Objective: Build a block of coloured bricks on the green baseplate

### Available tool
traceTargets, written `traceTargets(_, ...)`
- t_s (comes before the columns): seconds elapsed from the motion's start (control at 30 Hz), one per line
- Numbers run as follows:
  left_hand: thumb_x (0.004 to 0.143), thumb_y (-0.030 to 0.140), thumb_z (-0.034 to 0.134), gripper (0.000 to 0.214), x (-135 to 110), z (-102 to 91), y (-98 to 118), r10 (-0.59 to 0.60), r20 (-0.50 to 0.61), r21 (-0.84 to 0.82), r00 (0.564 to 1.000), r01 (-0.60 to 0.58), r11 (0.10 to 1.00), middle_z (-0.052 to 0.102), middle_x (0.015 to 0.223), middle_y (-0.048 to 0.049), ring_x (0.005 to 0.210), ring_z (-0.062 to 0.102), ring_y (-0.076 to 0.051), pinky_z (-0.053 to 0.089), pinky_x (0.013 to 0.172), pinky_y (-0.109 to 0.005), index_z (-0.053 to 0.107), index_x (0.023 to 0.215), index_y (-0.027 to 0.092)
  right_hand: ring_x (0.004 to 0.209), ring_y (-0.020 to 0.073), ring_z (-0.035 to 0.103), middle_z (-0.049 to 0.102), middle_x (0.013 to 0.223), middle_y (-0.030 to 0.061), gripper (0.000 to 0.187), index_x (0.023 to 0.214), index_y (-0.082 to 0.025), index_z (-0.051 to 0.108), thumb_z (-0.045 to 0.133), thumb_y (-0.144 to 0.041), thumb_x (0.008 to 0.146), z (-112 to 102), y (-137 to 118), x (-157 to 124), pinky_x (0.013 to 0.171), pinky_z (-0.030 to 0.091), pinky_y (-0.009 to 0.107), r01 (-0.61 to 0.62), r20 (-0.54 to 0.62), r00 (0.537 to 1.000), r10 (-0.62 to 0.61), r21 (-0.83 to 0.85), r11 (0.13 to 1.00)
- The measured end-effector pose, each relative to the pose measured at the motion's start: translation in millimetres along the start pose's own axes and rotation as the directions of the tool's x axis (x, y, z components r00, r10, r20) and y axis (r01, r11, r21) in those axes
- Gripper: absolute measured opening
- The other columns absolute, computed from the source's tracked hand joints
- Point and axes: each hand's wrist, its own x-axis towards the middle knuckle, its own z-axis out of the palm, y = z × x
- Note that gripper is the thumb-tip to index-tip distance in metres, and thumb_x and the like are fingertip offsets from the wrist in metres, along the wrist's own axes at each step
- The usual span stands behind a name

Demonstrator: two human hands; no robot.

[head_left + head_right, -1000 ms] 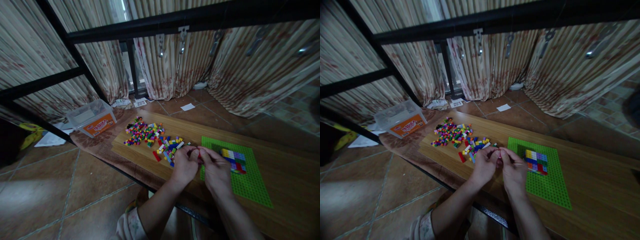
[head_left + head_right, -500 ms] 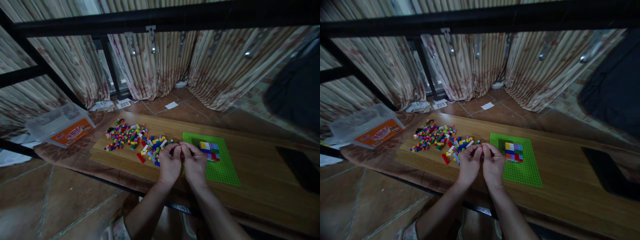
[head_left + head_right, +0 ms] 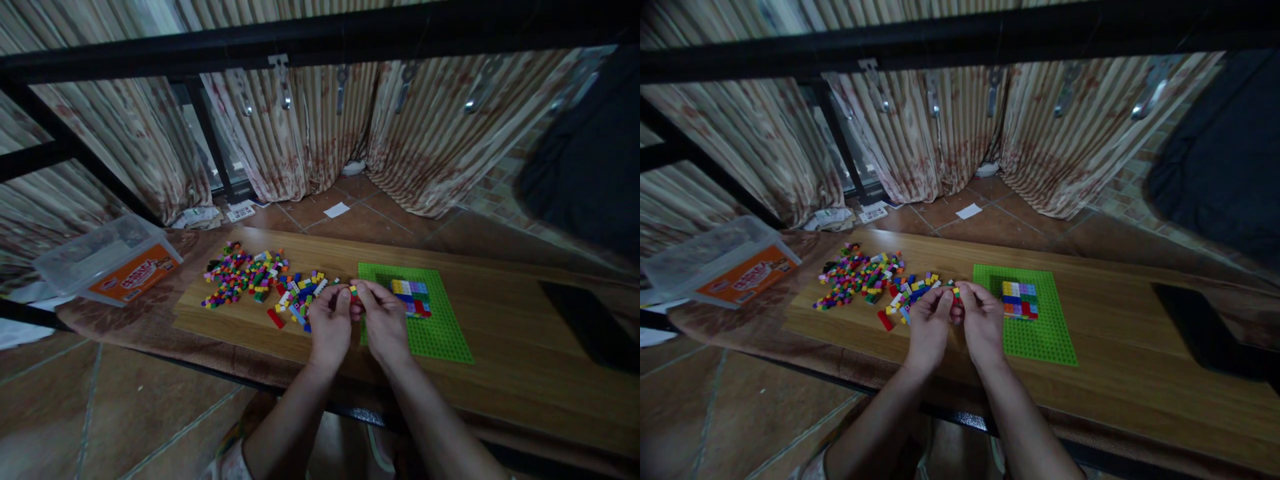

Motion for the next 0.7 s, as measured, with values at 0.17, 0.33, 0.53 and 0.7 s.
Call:
traceTargets(0.17, 0.077, 0.032, 0.065, 0.02, 5, -5.3, 2, -0.024, -0.014, -0.114, 1.0, 0.022, 0.993, 0.064, 0.066, 0.0009, 0.054, 0.058, -0.01, 0.05, 0.056, -0.023, 0.063, 0.086, 0.015, 0.059, 0.0085, 0.054, 0.064, 0.072, -0.0012, 0.03, 0.086, -0.018, 0.073, 0.074, -0.044, 0.07, -1, -6, 2, 0.054, 0.045, 0.022, -0.111, 0.069, 0.993, 0.099, 0.193, 0.975)
traceTargets(0.33, 0.075, 0.032, 0.067, 0.021, 7, -9.7, 3, -0.073, 0.002, -0.13, 0.997, 0.072, 0.989, 0.066, 0.072, -0.0005, 0.057, 0.06, -0.01, 0.049, 0.058, -0.023, 0.065, 0.087, 0.015, 0.059, 0.0093, 0.055, 0.066, 0.073, 0.0021, 0.037, 0.08, -0.015, 0.072, 0.077, -0.049, 0.066, -1, -8, 2, 0.054, 0.046, 0.022, -0.261, 0.154, 0.962, 0.228, 0.247, 0.933)
traceTargets(0.53, 0.078, 0.03, 0.064, 0.019, 9, -14.4, 1, -0.041, 0.048, -0.012, 0.998, 0.041, 0.999, 0.068, 0.078, -0.0022, 0.063, 0.062, -0.012, 0.05, 0.061, -0.024, 0.066, 0.091, 0.016, 0.047, 0.0058, 0.044, 0.059, 0.059, -0.0025, 0.042, 0.075, -0.015, 0.068, 0.075, -0.055, 0.064, -1, -7, 2, 0.04, 0.027, 0.019, -0.266, 0.084, 0.963, 0.256, 0.14, 0.954)
traceTargets(0.7, 0.08, 0.024, 0.062, 0.018, 6, -18.0, -1, 0.144, 0.096, 0.178, 0.985, -0.159, 0.971, 0.069, 0.093, -0.0057, 0.08, 0.064, -0.015, 0.051, 0.074, -0.026, 0.07, 0.095, 0.017, 0.042, 0.005, 0.033, 0.046, 0.05, -0.0072, 0.041, 0.065, -0.018, 0.058, 0.073, -0.055, 0.066, 1, -11, -1, 0.039, 0.02, 0.019, -0.214, 0.106, 0.972, 0.209, 0.036, 0.976)
